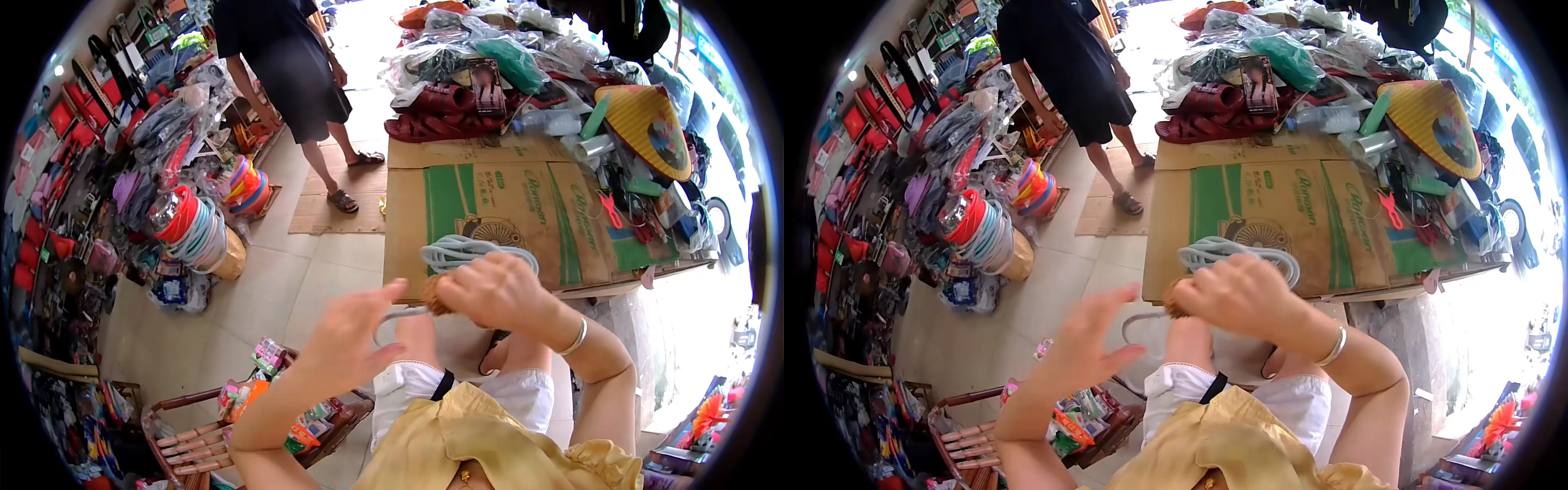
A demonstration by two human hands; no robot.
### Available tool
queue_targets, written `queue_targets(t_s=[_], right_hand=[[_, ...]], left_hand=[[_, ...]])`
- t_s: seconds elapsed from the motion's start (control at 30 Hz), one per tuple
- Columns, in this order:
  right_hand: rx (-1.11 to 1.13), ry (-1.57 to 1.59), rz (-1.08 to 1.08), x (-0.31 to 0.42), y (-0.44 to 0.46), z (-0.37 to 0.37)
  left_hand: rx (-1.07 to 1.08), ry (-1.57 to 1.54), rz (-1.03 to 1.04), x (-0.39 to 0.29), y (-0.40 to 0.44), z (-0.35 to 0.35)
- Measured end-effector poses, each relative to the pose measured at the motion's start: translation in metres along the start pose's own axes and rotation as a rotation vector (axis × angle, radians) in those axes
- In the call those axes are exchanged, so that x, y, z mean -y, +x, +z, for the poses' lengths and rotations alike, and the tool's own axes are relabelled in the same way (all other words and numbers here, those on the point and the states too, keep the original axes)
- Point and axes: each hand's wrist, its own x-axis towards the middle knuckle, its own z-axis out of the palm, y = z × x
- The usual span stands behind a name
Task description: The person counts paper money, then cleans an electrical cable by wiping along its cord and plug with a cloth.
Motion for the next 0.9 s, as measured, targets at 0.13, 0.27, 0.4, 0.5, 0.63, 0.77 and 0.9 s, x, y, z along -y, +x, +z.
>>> queue_targets(t_s=[0.13, 0.27, 0.4, 0.5, 0.63, 0.77, 0.9], right_hand=[[-0.028, 0.015, -0.088, 0.01, 0.006, -0.003], [-0.013, 0.164, -0.123, 0.008, 0.0, -0.011], [0.019, 0.323, -0.188, 0.004, -0.008, -0.015], [0.034, 0.452, -0.224, -0.002, -0.013, -0.014], [0.048, 0.618, -0.124, -0.019, -0.03, -0.01], [0.105, 0.438, 0.102, -0.052, -0.064, -0.015], [0.058, 0.346, 0.105, -0.044, -0.062, -0.022]], left_hand=[[0.282, -0.494, -0.259, -0.013, 0.02, 0.01], [0.572, -0.673, -0.476, -0.022, 0.023, -0.006], [0.48, -0.618, -0.326, -0.021, 0.001, -0.012], [0.625, -0.562, -0.471, -0.023, -0.013, -0.029], [0.556, -0.488, -0.531, -0.019, -0.039, -0.053], [0.43, -0.478, -0.691, -0.008, -0.077, -0.076], [0.355, -0.404, -0.682, 0.005, -0.078, -0.065]])
